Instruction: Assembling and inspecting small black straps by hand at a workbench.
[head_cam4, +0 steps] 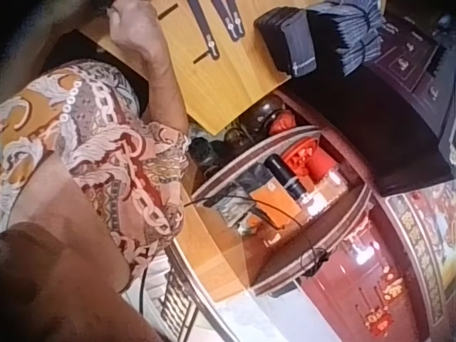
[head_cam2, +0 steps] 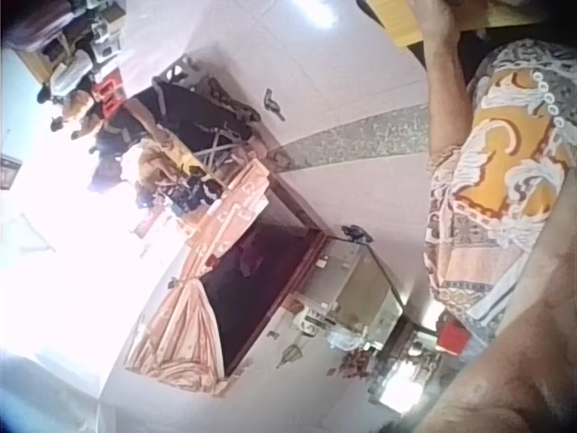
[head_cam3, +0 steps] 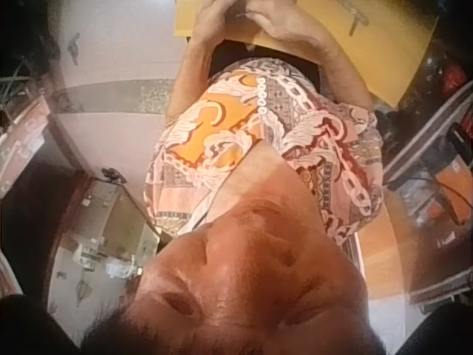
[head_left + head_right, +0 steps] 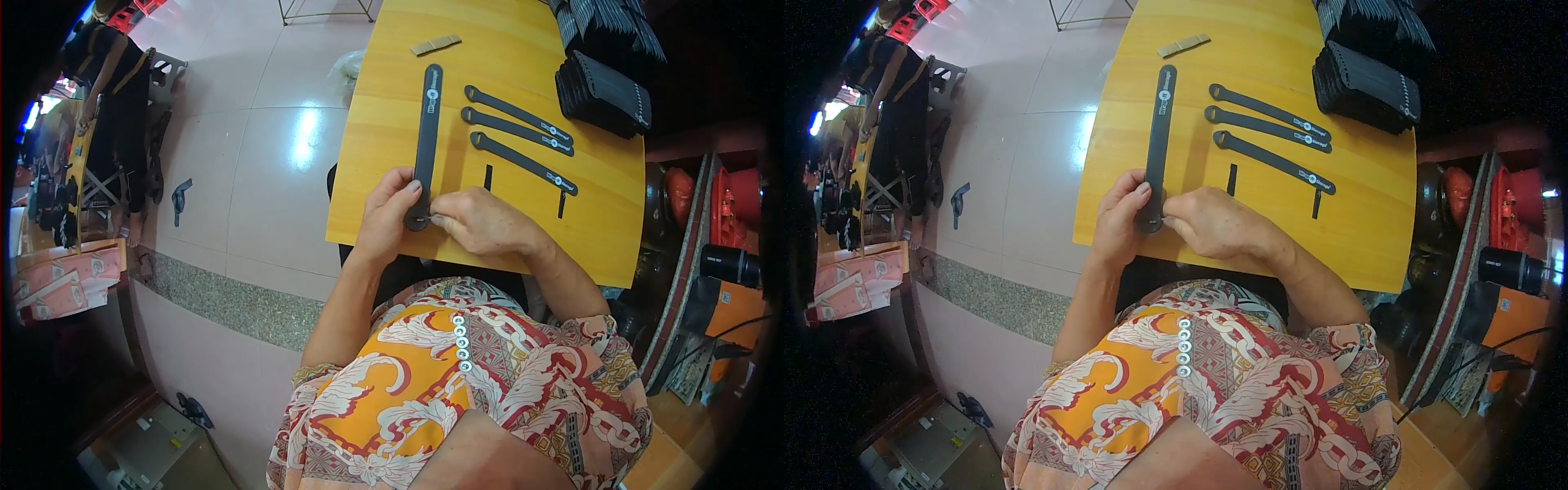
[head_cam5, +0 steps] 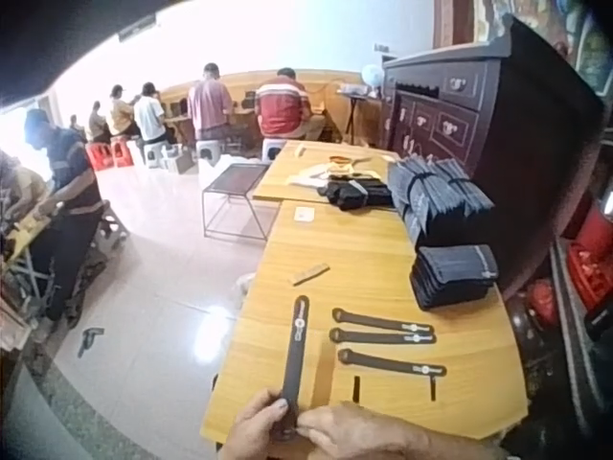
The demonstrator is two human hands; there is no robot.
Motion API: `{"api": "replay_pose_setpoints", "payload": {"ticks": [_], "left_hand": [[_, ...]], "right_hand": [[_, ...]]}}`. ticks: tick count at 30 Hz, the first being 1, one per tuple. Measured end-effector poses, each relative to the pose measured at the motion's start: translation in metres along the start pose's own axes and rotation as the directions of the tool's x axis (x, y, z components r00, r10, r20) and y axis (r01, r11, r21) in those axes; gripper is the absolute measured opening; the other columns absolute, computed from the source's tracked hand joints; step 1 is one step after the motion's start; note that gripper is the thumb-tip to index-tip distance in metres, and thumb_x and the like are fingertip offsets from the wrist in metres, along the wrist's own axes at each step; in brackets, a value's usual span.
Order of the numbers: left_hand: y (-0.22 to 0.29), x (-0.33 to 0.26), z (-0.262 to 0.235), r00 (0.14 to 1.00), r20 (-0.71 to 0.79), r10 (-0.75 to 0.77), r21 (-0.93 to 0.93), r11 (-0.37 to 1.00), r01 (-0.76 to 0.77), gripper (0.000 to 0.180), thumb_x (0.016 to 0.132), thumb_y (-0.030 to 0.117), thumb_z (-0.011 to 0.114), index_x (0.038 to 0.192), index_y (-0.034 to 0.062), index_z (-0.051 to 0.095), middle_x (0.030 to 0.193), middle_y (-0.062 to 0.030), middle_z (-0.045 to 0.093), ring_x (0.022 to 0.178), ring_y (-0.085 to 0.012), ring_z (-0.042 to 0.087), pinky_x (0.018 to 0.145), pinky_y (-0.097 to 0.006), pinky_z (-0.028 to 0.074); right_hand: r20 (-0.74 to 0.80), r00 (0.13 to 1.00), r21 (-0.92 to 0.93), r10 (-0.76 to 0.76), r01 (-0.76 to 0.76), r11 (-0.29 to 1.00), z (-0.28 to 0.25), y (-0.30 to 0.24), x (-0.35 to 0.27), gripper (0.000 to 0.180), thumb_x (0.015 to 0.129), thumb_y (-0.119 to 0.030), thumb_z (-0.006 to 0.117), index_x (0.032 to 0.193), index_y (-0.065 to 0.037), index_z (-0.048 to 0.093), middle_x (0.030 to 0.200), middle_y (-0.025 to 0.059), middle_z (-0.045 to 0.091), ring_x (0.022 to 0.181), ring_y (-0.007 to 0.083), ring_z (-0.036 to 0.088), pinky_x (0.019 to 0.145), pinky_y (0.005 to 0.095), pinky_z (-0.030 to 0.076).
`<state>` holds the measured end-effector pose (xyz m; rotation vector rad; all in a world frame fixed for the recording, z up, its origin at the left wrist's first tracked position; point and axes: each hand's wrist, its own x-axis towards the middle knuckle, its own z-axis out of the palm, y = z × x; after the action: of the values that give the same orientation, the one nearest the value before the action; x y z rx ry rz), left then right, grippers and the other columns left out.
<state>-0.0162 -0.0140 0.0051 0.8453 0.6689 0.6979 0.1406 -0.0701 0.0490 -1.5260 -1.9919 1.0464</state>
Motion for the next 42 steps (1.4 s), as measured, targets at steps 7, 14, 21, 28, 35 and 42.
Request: {"api": "replay_pose_setpoints", "payload": {"ticks": [7,14,21,28,35,42], "left_hand": [[0.01,0.001,0.009,0.999,-0.039,-0.037,-0.002,0.999,0.037,0.024,0.088,0.021,0.05,0.102,0.0016,0.053,0.076,-0.0038,0.053,0.068,-0.0104,0.05,0.061,-0.021,0.04],[0.015,0.003,0.0,0.992,0.093,-0.08,-0.183,0.978,0.096,0.026,0.089,0.026,0.05,0.097,0.0021,0.054,0.069,-0.0021,0.049,0.061,-0.0092,0.044,0.054,-0.021,0.035],[0.002,0.003,0.006,0.992,-0.127,0.017,-0.315,0.947,-0.057,0.027,0.092,0.033,0.046,0.088,0.0064,0.05,0.066,-0.0017,0.047,0.054,-0.0085,0.039,0.049,-0.022,0.032],[-0.004,0.0,0.014,0.959,-0.257,0.122,-0.243,0.952,-0.186,0.028,0.093,0.035,0.044,0.086,0.0086,0.047,0.065,-0.0002,0.045,0.053,-0.0072,0.038,0.047,-0.02,0.031],[-0.004,-0.003,0.016,0.956,-0.252,0.15,-0.21,0.956,-0.205,0.029,0.093,0.036,0.042,0.085,0.0087,0.046,0.064,0.0006,0.043,0.054,-0.0072,0.038,0.048,-0.021,0.031],[-0.006,-0.003,0.013,0.968,-0.222,0.121,-0.276,0.944,-0.182,0.028,0.093,0.035,0.042,0.088,0.0081,0.046,0.065,-0.0001,0.044,0.054,-0.0079,0.039,0.049,-0.021,0.032]], "right_hand": [[0.037,0.998,-0.005,-0.043,0.044,0.999,0.02,-0.006,0.003,0.015,0.083,-0.013,0.052,0.082,0.001,0.056,0.075,0.0246,0.058,0.073,0.0418,0.057,0.066,0.0476,0.045],[-0.112,0.992,0.034,-0.059,0.063,0.997,0.033,-0.008,0.005,0.016,0.084,-0.014,0.051,0.079,0.002,0.052,0.071,0.0247,0.057,0.07,0.0428,0.057,0.062,0.0488,0.044],[-0.24,0.968,0.182,0.074,-0.03,0.983,0.053,-0.019,0.0,0.015,0.085,-0.009,0.048,0.076,0.003,0.049,0.066,0.027,0.054,0.066,0.0451,0.055,0.057,0.0492,0.043],[-0.227,0.968,0.23,0.102,-0.049,0.972,0.054,-0.021,-0.004,0.015,0.084,-0.008,0.047,0.075,0.004,0.048,0.064,0.0279,0.053,0.063,0.0459,0.054,0.055,0.0483,0.042],[-0.139,0.99,0.187,0.034,-0.007,0.982,0.047,-0.019,-0.005,0.017,0.085,-0.009,0.048,0.074,0.004,0.048,0.064,0.0286,0.053,0.063,0.0458,0.054,0.055,0.0479,0.043],[-0.047,0.999,0.079,-0.006,0.009,0.997,0.034,-0.021,-0.005,0.017,0.084,-0.009,0.048,0.072,0.004,0.049,0.064,0.028,0.054,0.063,0.0448,0.055,0.055,0.0474,0.044]]}}
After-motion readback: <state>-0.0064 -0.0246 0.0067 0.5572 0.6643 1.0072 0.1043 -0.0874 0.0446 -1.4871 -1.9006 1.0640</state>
